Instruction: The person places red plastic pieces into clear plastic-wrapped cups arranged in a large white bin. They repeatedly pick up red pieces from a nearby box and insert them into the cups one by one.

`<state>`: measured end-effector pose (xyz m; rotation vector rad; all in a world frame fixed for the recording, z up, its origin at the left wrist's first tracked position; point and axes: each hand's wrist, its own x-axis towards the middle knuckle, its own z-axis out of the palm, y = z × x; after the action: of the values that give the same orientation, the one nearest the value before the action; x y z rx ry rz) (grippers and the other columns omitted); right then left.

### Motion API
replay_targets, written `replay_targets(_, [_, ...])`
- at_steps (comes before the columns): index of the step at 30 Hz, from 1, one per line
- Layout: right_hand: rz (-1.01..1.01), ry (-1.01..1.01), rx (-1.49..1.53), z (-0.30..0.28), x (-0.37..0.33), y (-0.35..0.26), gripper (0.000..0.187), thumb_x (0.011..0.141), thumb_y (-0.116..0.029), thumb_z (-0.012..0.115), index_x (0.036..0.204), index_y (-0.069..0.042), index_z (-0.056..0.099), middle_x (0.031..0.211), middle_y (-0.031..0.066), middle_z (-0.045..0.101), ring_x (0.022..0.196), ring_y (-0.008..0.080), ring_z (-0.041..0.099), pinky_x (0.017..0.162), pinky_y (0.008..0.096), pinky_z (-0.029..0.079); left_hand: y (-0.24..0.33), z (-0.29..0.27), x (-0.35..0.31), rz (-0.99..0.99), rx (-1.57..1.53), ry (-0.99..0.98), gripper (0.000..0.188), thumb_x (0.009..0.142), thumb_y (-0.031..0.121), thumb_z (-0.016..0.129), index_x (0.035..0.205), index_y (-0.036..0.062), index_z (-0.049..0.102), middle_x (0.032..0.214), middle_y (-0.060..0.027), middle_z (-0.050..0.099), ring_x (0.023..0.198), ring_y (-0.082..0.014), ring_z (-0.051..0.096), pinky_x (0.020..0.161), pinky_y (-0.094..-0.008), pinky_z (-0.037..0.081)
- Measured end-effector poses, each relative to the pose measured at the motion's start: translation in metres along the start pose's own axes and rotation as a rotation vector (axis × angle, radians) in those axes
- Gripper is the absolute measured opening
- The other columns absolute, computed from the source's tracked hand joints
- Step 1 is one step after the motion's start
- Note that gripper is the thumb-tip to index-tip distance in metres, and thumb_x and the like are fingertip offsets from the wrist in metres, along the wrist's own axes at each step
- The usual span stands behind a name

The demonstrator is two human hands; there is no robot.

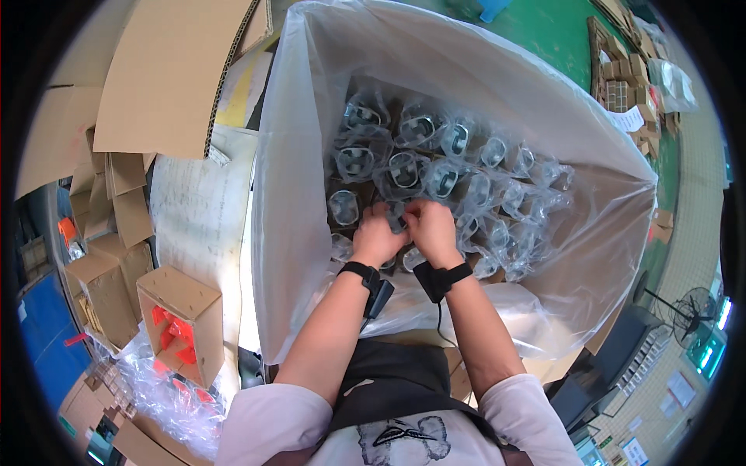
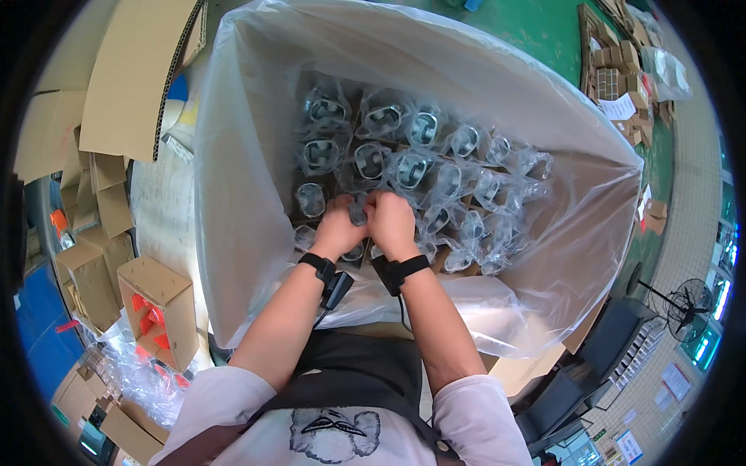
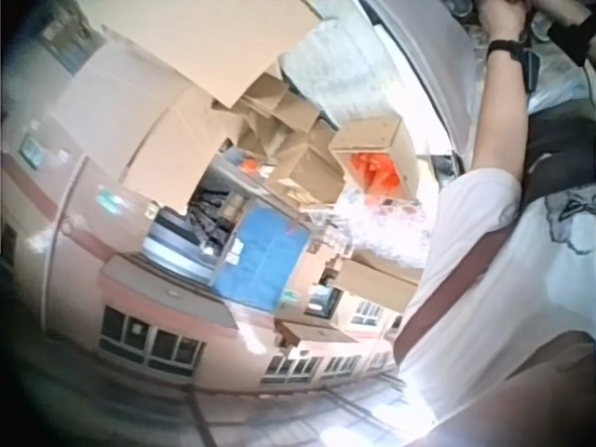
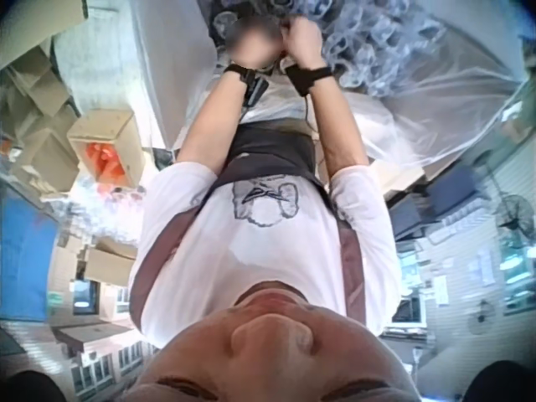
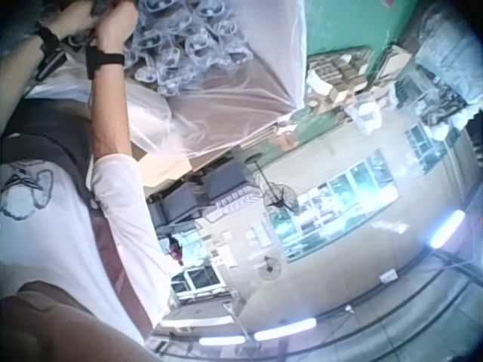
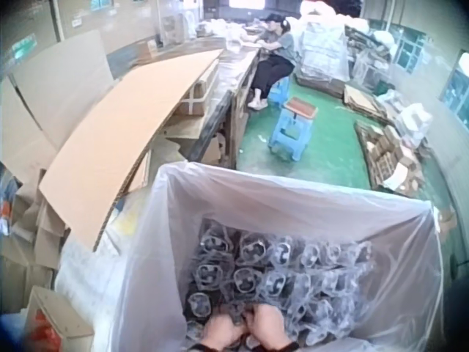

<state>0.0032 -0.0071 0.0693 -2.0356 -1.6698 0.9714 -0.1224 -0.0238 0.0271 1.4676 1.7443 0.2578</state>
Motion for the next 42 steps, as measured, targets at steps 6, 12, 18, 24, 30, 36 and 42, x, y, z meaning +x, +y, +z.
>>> replay_targets(6, [0.047, 0.084, -0.186, -0.024, 0.0, -0.007, 0.021, 0.075, -0.004, 0.061, 0.097, -0.005, 0.061, 0.086, 0.0183, 0.064, 0.082, 0.0375, 0.063, 0.069, 0.045, 0.051, 0.003, -0.017, 0.003, -0.161, 0.004, 0.055, 0.02, 0.078, 0.019, 0.058, 0.096, 0.01, 0.061, 0.086, -0.0168, 0.068, 0.081, -0.0393, 0.065, 0.072, -0.0494, 0.051])
replay_targets(12, [-0.36, 0.119, -0.557, 0.001, 0.012, -0.024, 0.011, 0.069, -0.009, 0.061, 0.08, -0.006, 0.063, 0.086, 0.0114, 0.054, 0.088, 0.0283, 0.054, 0.07, 0.0378, 0.043, 0.021, -0.043, 0.0, -0.052, -0.049, 0.246, 0.025, 0.077, 0.016, 0.059, 0.099, 0.005, 0.062, 0.076, -0.0141, 0.063, 0.075, -0.034, 0.064, 0.07, -0.0444, 0.05])
replay_targets(18, [-0.201, 0.316, -0.344, -0.019, 0.016, -0.02, 0.004, 0.074, -0.01, 0.063, 0.076, -0.007, 0.065, 0.08, 0.0102, 0.057, 0.08, 0.0293, 0.055, 0.069, 0.0412, 0.043, -0.013, -0.032, -0.008, -0.114, -0.064, 0.239, 0.045, 0.073, 0.013, 0.065, 0.114, 0.0025, 0.052, 0.088, -0.0171, 0.061, 0.086, -0.0331, 0.062, 0.074, -0.0422, 0.049])
replay_targets(24, [-0.231, -0.169, 0.096, 0.027, -0.01, -0.089, 0.017, 0.078, -0.006, 0.061, 0.091, 0.005, 0.065, 0.093, 0.025, 0.065, 0.087, 0.0368, 0.065, 0.077, 0.0433, 0.052, -0.014, -0.057, -0.024, -0.589, -0.627, 0.22, 0.038, 0.091, 0.027, 0.044, 0.113, -0.0035, 0.051, 0.109, -0.0171, 0.06, 0.1, -0.0268, 0.057, 0.089, -0.0361, 0.045])
replay_targets(30, [-0.093, -0.421, -0.337, 0.12, 0.037, -0.073, 0.018, 0.078, -0.01, 0.062, 0.091, -0.001, 0.069, 0.1, 0.0218, 0.067, 0.09, 0.0346, 0.067, 0.075, 0.04, 0.055, -0.052, -0.056, -0.04, -0.626, -0.784, 0.208, 0.037, 0.097, 0.021, 0.042, 0.123, -0.0055, 0.05, 0.118, -0.0129, 0.058, 0.101, -0.0234, 0.056, 0.091, -0.0354, 0.042])
replay_targets(36, [-0.202, -0.382, -0.481, 0.126, 0.044, -0.052, 0.02, 0.074, -0.012, 0.066, 0.091, -0.002, 0.069, 0.091, 0.0191, 0.068, 0.09, 0.0317, 0.068, 0.073, 0.0404, 0.056, -0.054, -0.054, -0.018, -0.627, -0.735, 0.029, 0.042, 0.096, 0.017, 0.044, 0.134, -0.001, 0.044, 0.123, -0.0121, 0.057, 0.107, -0.0224, 0.056, 0.091, -0.0321, 0.044])
replay_targets(42, [-0.129, -0.517, -0.251, 0.089, 0.048, -0.062, 0.022, 0.072, -0.015, 0.065, 0.084, 0.002, 0.07, 0.088, 0.0239, 0.066, 0.084, 0.0378, 0.065, 0.073, 0.0438, 0.053, -0.072, -0.026, 0.0, -0.182, -0.435, 0.189, 0.039, 0.083, 0.016, 0.064, 0.12, 0.0071, 0.057, 0.095, -0.015, 0.066, 0.086, -0.0269, 0.063, 0.079, -0.0348, 0.047])
